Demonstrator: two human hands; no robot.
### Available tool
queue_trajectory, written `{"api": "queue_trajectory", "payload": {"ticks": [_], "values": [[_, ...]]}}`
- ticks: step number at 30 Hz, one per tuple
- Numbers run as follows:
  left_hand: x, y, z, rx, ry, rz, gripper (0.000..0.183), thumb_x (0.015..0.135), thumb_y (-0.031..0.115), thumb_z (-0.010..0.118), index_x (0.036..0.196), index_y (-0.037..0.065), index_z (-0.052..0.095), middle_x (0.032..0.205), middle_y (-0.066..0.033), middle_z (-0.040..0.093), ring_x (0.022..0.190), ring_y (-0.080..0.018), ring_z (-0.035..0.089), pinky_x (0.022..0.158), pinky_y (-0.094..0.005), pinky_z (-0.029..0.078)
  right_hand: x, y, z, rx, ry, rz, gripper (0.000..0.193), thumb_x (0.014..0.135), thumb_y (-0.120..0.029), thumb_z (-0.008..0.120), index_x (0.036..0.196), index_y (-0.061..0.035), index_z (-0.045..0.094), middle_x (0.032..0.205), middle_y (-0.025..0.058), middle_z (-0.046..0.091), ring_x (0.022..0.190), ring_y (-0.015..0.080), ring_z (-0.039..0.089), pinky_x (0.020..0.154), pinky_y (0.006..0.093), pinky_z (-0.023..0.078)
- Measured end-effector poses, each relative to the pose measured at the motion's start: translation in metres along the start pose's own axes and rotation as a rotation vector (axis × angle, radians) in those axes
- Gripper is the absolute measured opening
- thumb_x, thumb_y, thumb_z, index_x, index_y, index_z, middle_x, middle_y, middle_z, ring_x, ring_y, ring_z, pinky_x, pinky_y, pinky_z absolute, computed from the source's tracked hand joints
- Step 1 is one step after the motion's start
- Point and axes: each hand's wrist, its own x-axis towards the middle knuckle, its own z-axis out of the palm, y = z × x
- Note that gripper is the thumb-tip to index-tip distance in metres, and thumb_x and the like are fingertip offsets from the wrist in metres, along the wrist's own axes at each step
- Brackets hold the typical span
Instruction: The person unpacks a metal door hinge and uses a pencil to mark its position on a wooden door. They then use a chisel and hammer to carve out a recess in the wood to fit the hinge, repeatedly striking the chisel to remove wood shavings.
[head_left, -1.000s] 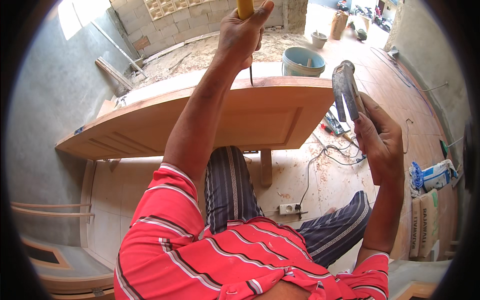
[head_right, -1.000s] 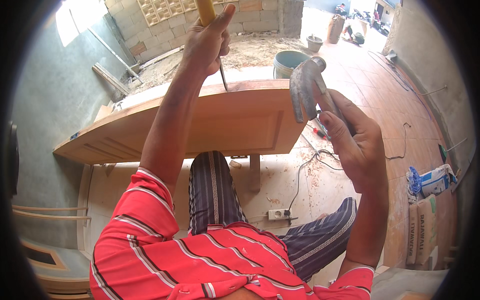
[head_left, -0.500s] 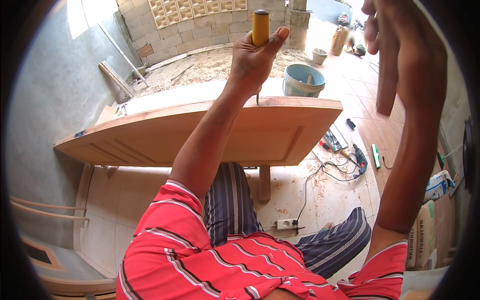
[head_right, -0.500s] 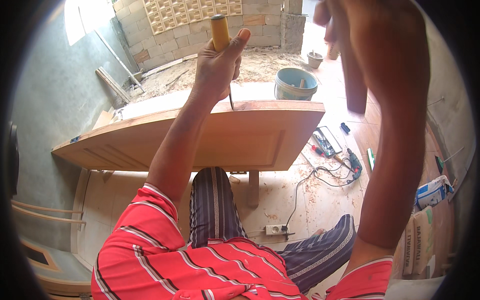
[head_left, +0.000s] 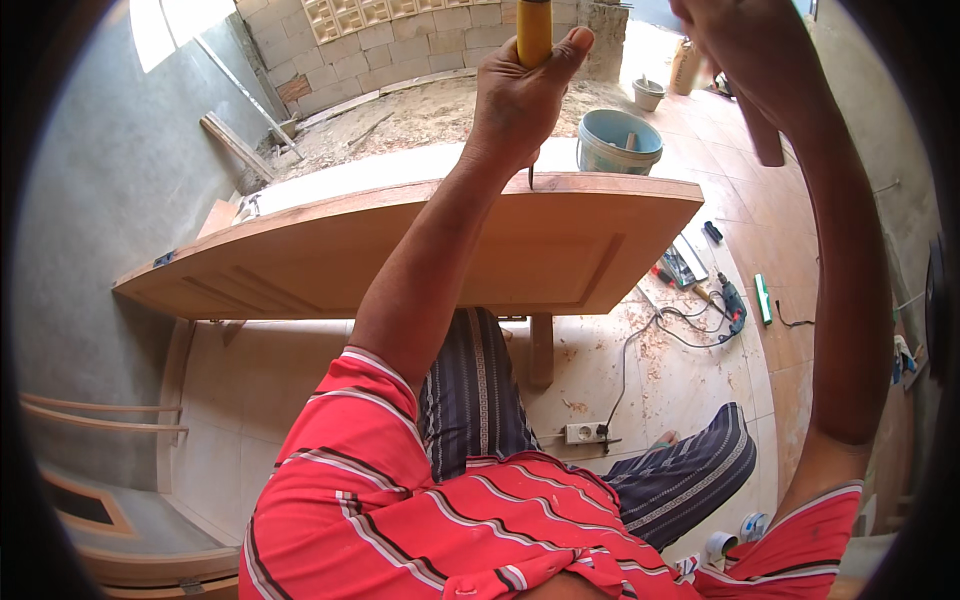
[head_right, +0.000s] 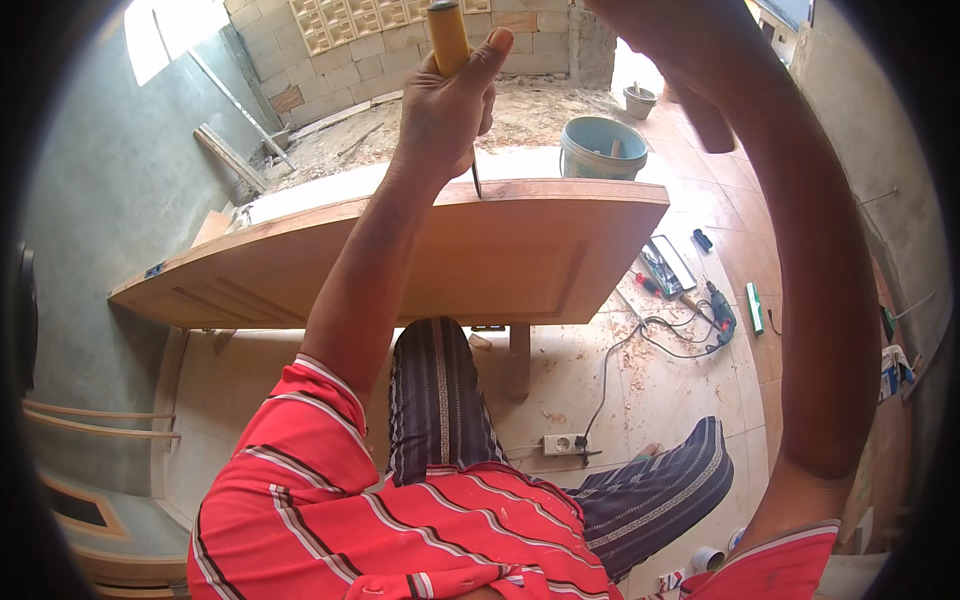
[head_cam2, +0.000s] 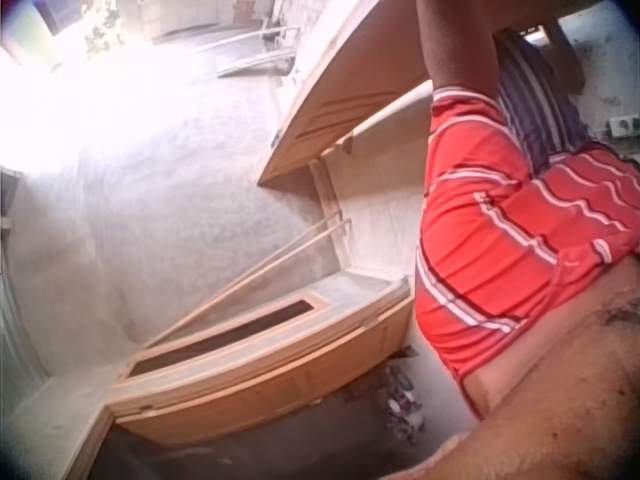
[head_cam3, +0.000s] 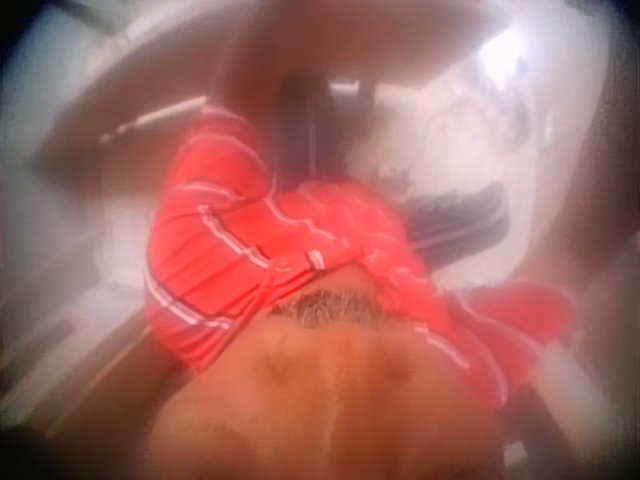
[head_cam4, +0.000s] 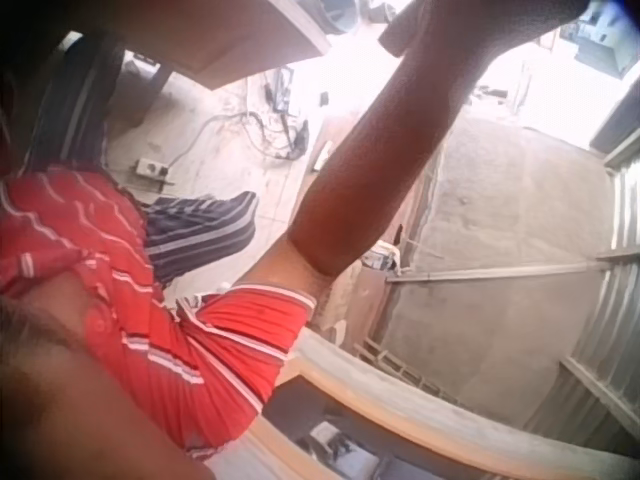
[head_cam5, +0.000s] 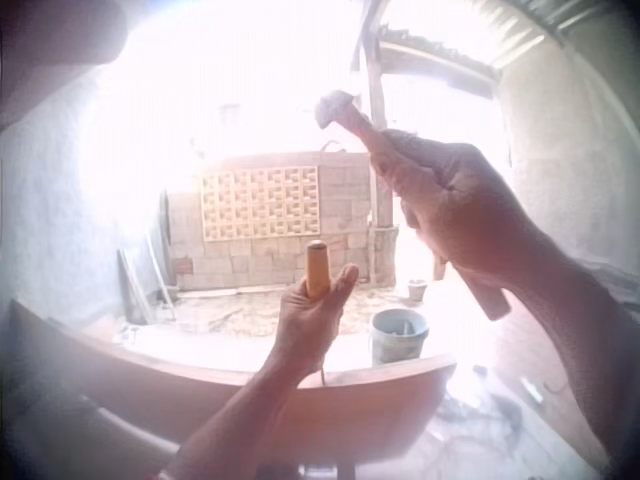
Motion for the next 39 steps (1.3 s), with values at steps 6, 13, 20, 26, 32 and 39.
{"api": "queue_trajectory", "payload": {"ticks": [6, 13, 20, 26, 32, 39], "values": [[-0.003, 0.003, -0.007, 0.018, 0.018, 0.024, 0.033, 0.098, 0.031, 0.079, 0.078, 0.016, 0.058, 0.057, 0.0068, 0.046, 0.043, -0.0027, 0.031, 0.041, -0.0249, 0.021, 0.009, 0.025, 0.035, -0.287, 0.149, -0.012, 0.045, 0.109, -0.030, 0.059, 0.139, 0.0026, 0.063, 0.103, 0.0198, 0.077, 0.087, 0.0210, 0.072, 0.082, 0.0343, 0.057], [-0.005, 0.002, -0.006, 0.067, -0.004, -0.015, 0.034, 0.097, 0.032, 0.080, 0.078, 0.017, 0.057, 0.056, 0.0073, 0.044, 0.042, -0.0033, 0.031, 0.041, -0.0257, 0.021, -0.018, 0.038, 0.029, -0.331, 0.095, -0.128, 0.046, 0.109, -0.033, 0.060, 0.141, -0.0005, 0.063, 0.090, 0.0111, 0.074, 0.081, 0.0170, 0.065, 0.078, 0.0345, 0.054], [-0.009, 0.007, -0.010, 0.017, 0.051, -0.062, 0.037, 0.099, 0.032, 0.078, 0.074, 0.018, 0.053, 0.055, 0.0078, 0.041, 0.042, -0.0034, 0.030, 0.042, -0.0256, 0.020, -0.121, 0.077, 0.058, -0.206, 0.477, -0.138, 0.045, 0.108, -0.025, 0.062, 0.146, -0.0009, 0.060, 0.113, 0.0129, 0.076, 0.093, 0.0132, 0.068, 0.083, 0.0269, 0.052], [-0.009, 0.006, 0.000, 0.059, 0.058, -0.042, 0.040, 0.100, 0.032, 0.076, 0.072, 0.019, 0.051, 0.055, 0.0081, 0.039, 0.043, -0.0029, 0.030, 0.041, -0.0255, 0.020, -0.197, 0.101, 0.061, -0.181, 0.499, -0.074, 0.041, 0.105, -0.017, 0.065, 0.141, 0.0034, 0.063, 0.107, 0.0187, 0.077, 0.090, 0.0184, 0.073, 0.080, 0.0312, 0.056], [-0.014, 0.002, -0.012, -0.004, 0.061, -0.002, 0.034, 0.100, 0.030, 0.077, 0.079, 0.018, 0.053, 0.055, 0.0082, 0.040, 0.043, -0.0027, 0.032, 0.040, -0.0252, 0.020, -0.177, 0.105, 0.057, -0.040, 0.439, 0.021, 0.041, 0.106, -0.016, 0.064, 0.142, 0.0033, 0.062, 0.111, 0.0199, 0.076, 0.095, 0.0202, 0.074, 0.081, 0.0321, 0.057], [-0.017, -0.002, -0.010, 0.054, 0.046, 0.062, 0.024, 0.102, 0.026, 0.074, 0.084, 0.013, 0.064, 0.060, 0.0061, 0.052, 0.045, -0.0006, 0.038, 0.040, -0.0224, 0.025, -0.105, 0.084, 0.064, -0.101, 0.382, -0.065, 0.046, 0.103, -0.024, 0.071, 0.139, 0.0037, 0.064, 0.104, 0.0145, 0.077, 0.089, 0.0133, 0.069, 0.081, 0.0293, 0.055]]}}
